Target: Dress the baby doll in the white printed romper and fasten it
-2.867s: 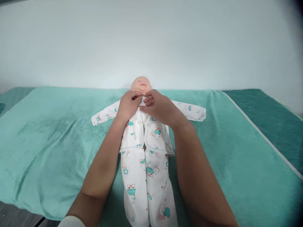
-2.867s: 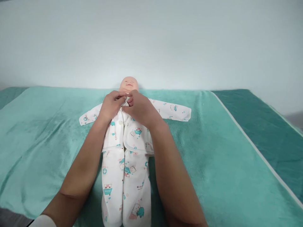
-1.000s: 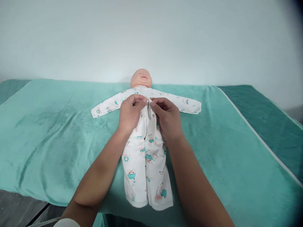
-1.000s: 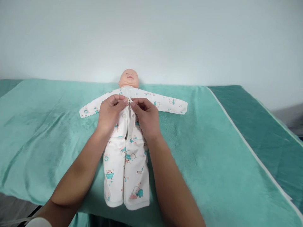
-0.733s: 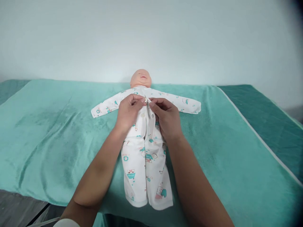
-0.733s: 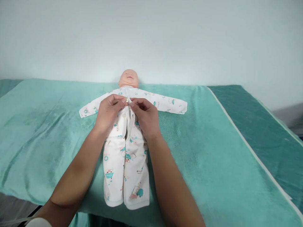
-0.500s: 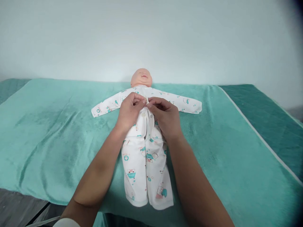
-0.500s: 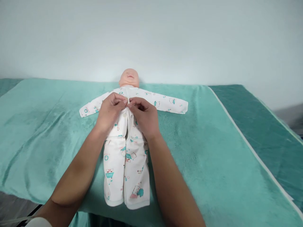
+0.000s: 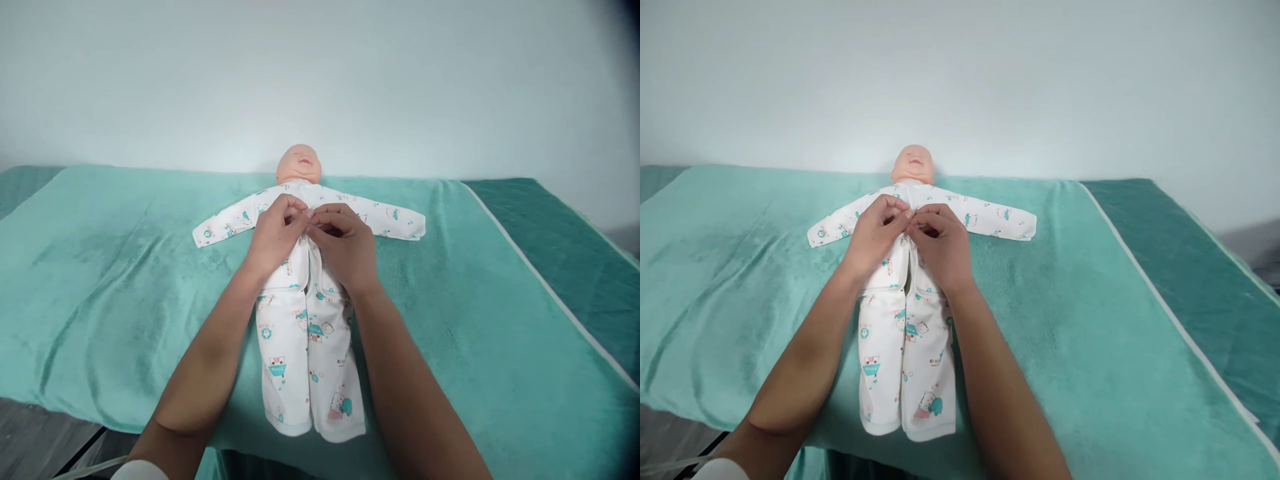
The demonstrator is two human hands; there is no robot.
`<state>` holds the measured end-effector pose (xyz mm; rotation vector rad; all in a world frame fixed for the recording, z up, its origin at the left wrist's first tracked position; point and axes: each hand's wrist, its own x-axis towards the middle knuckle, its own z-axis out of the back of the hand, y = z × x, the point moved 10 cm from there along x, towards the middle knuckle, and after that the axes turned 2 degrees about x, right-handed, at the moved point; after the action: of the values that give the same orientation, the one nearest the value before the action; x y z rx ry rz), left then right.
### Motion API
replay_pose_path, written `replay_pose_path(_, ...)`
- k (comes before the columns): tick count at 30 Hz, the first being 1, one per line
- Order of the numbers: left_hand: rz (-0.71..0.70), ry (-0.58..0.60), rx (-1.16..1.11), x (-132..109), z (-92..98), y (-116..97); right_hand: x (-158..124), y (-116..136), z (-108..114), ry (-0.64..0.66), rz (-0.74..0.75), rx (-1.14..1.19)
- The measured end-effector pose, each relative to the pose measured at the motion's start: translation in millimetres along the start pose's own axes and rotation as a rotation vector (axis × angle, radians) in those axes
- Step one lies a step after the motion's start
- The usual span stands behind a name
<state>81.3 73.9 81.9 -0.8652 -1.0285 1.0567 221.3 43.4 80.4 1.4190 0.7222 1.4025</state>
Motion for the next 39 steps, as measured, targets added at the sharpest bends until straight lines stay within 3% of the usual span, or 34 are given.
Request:
replay_pose_path(22,-0.139,-0.002,0.297,0,0.2,-12,4,-9,-1,0.061,0.075,0.121)
replay_pose_path(27,-0.135,-0.028,0.235,0,2.3,-11,4,-9,-3,0.055,0.081,0.106)
replay_pose_path(34,-0.017,-0.015,0.042,4,1.7,2,2,-12,-1,0.028,0.011,0.099)
replay_pose_path(39,0.024,0.02,-0.106,5,-1.7,10,1,-1,0,0.012,0.128,0.059)
